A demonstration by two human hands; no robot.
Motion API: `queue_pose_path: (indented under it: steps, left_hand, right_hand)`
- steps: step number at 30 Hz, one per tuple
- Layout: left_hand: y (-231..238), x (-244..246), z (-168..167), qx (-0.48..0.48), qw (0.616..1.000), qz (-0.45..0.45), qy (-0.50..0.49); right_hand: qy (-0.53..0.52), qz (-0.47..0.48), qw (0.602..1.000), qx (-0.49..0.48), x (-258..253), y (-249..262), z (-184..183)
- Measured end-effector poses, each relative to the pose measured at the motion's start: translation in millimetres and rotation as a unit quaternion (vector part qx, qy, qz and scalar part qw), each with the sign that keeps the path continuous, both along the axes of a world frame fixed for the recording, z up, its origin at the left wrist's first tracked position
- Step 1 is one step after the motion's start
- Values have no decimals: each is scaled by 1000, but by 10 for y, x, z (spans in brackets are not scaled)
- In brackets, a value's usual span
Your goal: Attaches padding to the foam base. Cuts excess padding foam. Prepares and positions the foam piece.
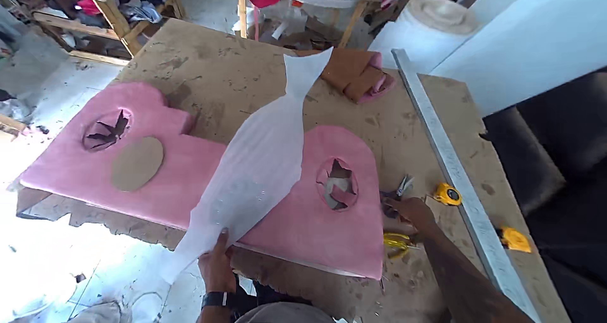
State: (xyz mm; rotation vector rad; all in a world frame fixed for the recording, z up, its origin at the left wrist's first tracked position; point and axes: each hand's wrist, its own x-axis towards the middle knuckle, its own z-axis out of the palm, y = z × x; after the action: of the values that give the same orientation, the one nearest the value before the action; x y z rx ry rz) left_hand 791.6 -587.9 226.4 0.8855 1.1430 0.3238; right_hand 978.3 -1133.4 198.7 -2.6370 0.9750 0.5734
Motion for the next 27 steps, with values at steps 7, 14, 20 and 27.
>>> queue_pose_path:
  steps: [7,14,20,27]
  left_hand:
    - [294,-192,286,-19,985,88,-145]
    - [355,-325,-82,-112,989,2,-97]
    - [313,-315,297,-124,977,-35,-171]
    - [306,-87,420,-123,946,-172,-244]
  right_hand:
    - [-54,-158,977,135,-188,5,25]
    - [-316,-110,798,501,-1374,794,867]
    - [-264,-17,793,549,-2641,3126,897]
    - [-240,-22,801,548,-2879,4525,695]
